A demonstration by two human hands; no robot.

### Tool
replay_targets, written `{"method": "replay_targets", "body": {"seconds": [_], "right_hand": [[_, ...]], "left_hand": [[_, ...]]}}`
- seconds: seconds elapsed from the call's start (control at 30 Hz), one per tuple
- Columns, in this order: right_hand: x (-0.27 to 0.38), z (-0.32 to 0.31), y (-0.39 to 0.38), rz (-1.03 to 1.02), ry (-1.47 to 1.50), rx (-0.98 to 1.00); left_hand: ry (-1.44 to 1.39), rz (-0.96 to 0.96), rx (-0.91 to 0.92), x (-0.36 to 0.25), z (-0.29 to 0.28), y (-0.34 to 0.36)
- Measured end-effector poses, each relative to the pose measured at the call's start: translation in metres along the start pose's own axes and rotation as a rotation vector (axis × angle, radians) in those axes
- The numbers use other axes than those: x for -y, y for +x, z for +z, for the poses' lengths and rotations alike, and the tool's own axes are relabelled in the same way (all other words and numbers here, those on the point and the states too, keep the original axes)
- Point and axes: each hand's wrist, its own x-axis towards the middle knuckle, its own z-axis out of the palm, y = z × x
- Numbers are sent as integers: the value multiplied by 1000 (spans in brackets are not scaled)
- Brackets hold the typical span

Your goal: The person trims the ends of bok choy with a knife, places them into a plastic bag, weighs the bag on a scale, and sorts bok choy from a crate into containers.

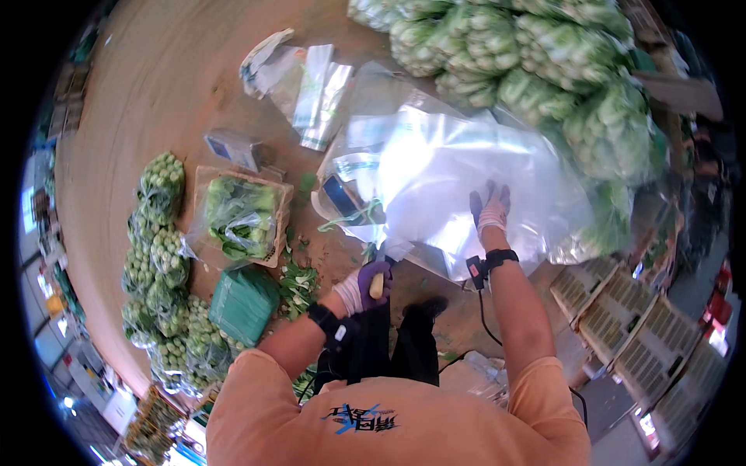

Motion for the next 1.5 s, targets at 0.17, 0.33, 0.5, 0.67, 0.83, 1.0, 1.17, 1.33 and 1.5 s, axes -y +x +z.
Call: {"method": "replay_targets", "body": {"seconds": [0.17, 0.33, 0.5, 0.67, 0.83, 1.0, 1.17, 1.33, 1.5], "right_hand": [[-41, -39, -88, 135, 571, 224], [-33, -109, -266, 14, 636, 769], [-143, -186, -338, 101, 518, 42], [-329, -246, -470, 287, 849, -475], [-448, -278, -679, 873, 2303, -1191], [-391, -123, -858, 1586, 1623, -1488], [-233, 14, -844, 2022, 1877, -1816], [-152, 10, -716, 2100, 2178, -2003], [-142, -16, -640, 2041, 2634, -1654]], "left_hand": [[170, 476, -60, 87, 23, 2], [997, 667, 116, 147, 85, 37], [1530, 311, 414, 266, 162, 83], [2107, 27, 580, 437, 274, 112], [2178, 36, 510, 570, 349, 179], [2951, -469, 779, 650, 372, 204], [3035, -563, 1731, 881, 432, 182], [2527, -192, 3082, 1037, 354, 65], [885, -1030, 3967, 1145, 269, -29]]}}
